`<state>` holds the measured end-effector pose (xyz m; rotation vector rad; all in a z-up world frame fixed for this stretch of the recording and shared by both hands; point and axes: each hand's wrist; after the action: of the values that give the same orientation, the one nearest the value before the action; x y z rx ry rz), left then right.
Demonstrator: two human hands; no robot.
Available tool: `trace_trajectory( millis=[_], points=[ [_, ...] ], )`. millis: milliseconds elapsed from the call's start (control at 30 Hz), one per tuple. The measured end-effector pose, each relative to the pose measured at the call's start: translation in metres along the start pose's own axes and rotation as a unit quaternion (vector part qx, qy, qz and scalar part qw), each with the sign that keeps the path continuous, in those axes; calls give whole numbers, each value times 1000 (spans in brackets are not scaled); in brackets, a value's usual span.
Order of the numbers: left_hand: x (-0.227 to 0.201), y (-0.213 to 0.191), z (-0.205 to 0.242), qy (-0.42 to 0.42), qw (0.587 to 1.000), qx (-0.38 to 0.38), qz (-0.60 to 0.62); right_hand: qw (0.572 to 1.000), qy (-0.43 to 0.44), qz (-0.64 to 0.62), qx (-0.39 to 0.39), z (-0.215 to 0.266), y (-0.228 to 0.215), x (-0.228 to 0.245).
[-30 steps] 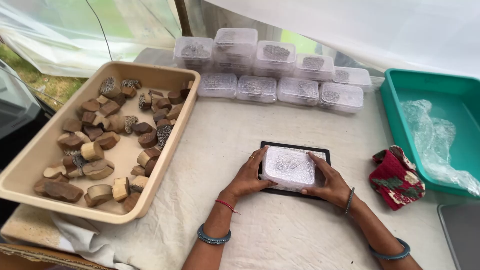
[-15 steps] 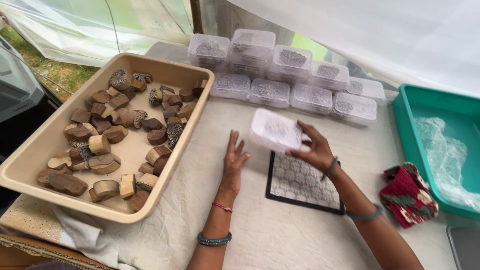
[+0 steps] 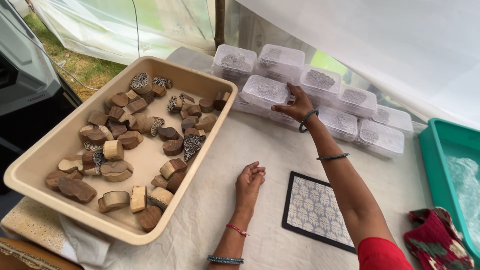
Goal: The person cleans a clear plastic container with a cloth, places a wooden block stamp inside, closes the lid, and wraps the container in bubble wrap. They then secure the wrapped package with multiple pieces of clear tape.
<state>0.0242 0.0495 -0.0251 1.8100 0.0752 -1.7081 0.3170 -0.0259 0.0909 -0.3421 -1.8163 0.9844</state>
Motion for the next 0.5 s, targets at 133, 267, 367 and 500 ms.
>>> trace_trajectory(
  millis=[133,267,367,500],
  points=[
    [-12,2,6,-1,1000,-2,-16,1000,7,0,7,-10,15,-4],
    [-21,6,11,9,999,7,-50,1000,5,-25,2,-22,28,-21],
    [-27,8,14,29,995,12,-94,999,5,-52,2,-26,33,-27],
    [-25,9,13,49,991,14,-125,998,12,-62,-9,-20,34,-20]
  ],
)
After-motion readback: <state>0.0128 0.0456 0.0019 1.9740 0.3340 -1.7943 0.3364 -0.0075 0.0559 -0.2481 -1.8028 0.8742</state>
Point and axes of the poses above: each hand's wrist, its own z-axis away from the middle knuckle, its own y-axis out of the palm, x = y × z, and after that the axes turned 7 degrees about y, right-handed
